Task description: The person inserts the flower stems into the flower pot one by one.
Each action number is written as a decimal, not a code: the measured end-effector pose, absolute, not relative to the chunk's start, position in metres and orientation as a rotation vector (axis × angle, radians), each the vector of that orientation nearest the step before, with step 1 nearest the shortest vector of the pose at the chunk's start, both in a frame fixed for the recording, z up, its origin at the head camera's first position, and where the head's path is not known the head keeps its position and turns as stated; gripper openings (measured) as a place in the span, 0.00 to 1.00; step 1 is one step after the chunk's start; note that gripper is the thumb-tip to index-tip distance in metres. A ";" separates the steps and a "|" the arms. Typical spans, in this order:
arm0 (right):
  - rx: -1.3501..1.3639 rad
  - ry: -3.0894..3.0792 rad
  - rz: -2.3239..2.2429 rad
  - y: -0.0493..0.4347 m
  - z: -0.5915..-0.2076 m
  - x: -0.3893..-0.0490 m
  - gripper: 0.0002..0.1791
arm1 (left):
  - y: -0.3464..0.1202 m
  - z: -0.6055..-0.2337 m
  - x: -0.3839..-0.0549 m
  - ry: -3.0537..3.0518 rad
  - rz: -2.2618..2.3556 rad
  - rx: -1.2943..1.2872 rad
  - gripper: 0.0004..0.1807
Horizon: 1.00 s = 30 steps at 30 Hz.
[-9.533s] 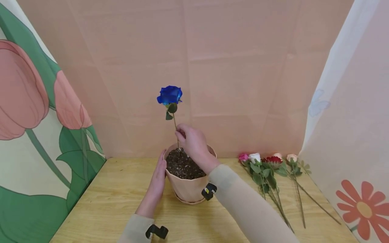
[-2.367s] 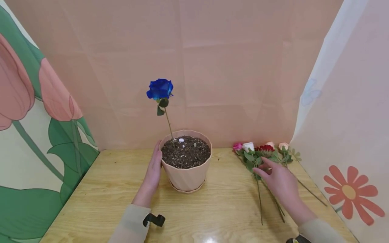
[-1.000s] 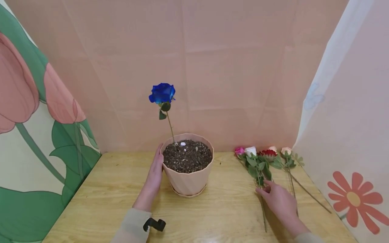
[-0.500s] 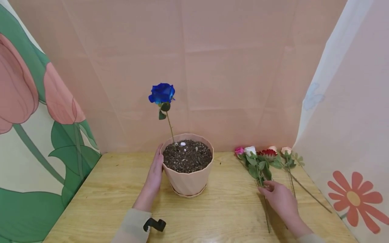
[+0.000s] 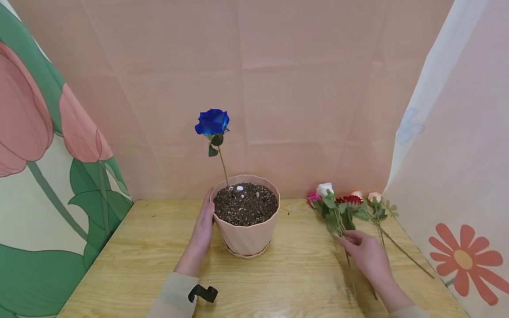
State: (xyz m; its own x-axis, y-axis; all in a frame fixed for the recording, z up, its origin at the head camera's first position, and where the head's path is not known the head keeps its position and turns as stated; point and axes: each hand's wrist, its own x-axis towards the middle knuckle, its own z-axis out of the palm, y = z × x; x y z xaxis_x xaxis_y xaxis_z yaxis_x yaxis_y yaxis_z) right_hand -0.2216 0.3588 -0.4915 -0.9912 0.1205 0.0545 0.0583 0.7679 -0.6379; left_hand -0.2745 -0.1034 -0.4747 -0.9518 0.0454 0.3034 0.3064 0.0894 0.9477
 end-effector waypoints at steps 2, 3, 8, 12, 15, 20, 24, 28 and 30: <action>-0.147 -2.858 1.052 0.357 -0.487 -0.222 0.36 | -0.104 -0.475 -0.274 -2.167 -1.965 -0.348 0.33; -0.143 -2.848 1.056 0.355 -0.485 -0.221 0.36 | -0.104 -0.474 -0.274 -2.170 -1.965 -0.341 0.33; -0.113 -2.799 1.077 0.346 -0.473 -0.219 0.35 | -0.103 -0.473 -0.273 -2.171 -1.969 -0.329 0.33; -0.102 -2.752 1.106 0.338 -0.462 -0.219 0.34 | -0.103 -0.474 -0.274 -2.172 -1.971 -0.322 0.33; -0.113 -2.726 1.157 0.331 -0.453 -0.217 0.35 | -0.103 -0.475 -0.274 -2.171 -1.971 -0.323 0.33; -0.110 -2.692 1.229 0.319 -0.436 -0.214 0.37 | -0.103 -0.475 -0.274 -2.165 -1.981 -0.318 0.33; -0.083 -2.651 1.243 0.310 -0.423 -0.215 0.35 | -0.102 -0.475 -0.273 -2.169 -1.984 -0.319 0.33; -0.060 -2.602 1.265 0.302 -0.413 -0.218 0.34 | -0.102 -0.474 -0.273 -2.172 -1.966 -0.324 0.33; -0.056 -2.575 1.288 0.298 -0.407 -0.220 0.33 | -0.102 -0.474 -0.273 -2.169 -1.962 -0.326 0.33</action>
State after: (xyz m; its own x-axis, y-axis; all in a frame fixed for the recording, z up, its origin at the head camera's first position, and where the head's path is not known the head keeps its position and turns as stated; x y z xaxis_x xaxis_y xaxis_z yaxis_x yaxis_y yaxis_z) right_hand -0.2198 0.2981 -0.4071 -0.9651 0.1502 0.2144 -0.0814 0.6060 -0.7913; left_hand -0.2727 -0.1022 -0.4744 -0.9561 0.0304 0.2914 0.2930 0.0953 0.9514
